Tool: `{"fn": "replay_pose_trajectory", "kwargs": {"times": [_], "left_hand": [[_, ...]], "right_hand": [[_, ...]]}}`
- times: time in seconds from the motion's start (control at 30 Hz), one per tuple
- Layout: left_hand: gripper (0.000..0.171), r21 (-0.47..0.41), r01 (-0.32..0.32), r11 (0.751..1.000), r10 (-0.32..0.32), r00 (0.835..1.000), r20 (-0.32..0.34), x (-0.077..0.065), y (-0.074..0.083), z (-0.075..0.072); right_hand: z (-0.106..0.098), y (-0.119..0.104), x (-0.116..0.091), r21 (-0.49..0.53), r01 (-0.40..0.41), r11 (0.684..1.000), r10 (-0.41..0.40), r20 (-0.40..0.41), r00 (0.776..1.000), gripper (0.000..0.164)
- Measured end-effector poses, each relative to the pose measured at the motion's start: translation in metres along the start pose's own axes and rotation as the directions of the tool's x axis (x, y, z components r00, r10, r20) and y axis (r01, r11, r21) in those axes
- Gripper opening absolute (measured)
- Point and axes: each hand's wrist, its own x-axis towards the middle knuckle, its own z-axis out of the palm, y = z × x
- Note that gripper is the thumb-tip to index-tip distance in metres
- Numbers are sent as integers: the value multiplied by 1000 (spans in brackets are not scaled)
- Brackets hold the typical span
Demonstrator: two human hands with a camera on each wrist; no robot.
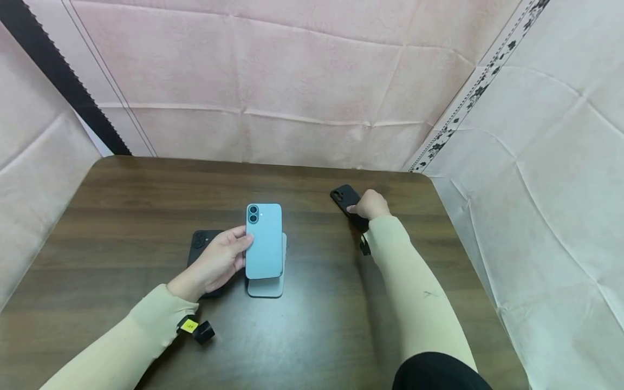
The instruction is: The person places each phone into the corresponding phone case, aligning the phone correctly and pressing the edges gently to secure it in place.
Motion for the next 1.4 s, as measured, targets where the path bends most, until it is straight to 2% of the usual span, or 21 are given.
{"fn": "replay_pose_trajectory", "kwargs": {"times": [0.13, 0.43, 0.67, 0.97, 1.2, 1.4], "left_hand": [[41, 6, -2, 1000, 2, 1000, 2, -1, 0, 0], [43, 28, -21, 999, 21, 1000, -8, -7, 5, 0], [41, 38, -55, 998, 55, 998, -19, -11, 8, -2], [40, 41, -52, 998, 52, 999, -12, -10, 6, -3], [40, 36, -37, 999, 37, 999, -7, -8, 4, -2], [40, 47, -32, 998, 33, 999, -18, -9, 5, -4]], "right_hand": [[1, 4, 10, -17, -41, 999, 42, 65, 997, 67], [-4, 6, 31, -69, -131, 989, 141, 173, 975, 79], [-9, 0, 28, -89, -143, 986, 157, 185, 970, 79], [-8, 4, 25, -100, -116, 988, 132, 173, 976, 77], [-8, 14, 24, -100, -103, 990, 123, 220, 968, 87], [-11, 12, 19, -42, -71, 997, 76, 147, 986, 84]]}}
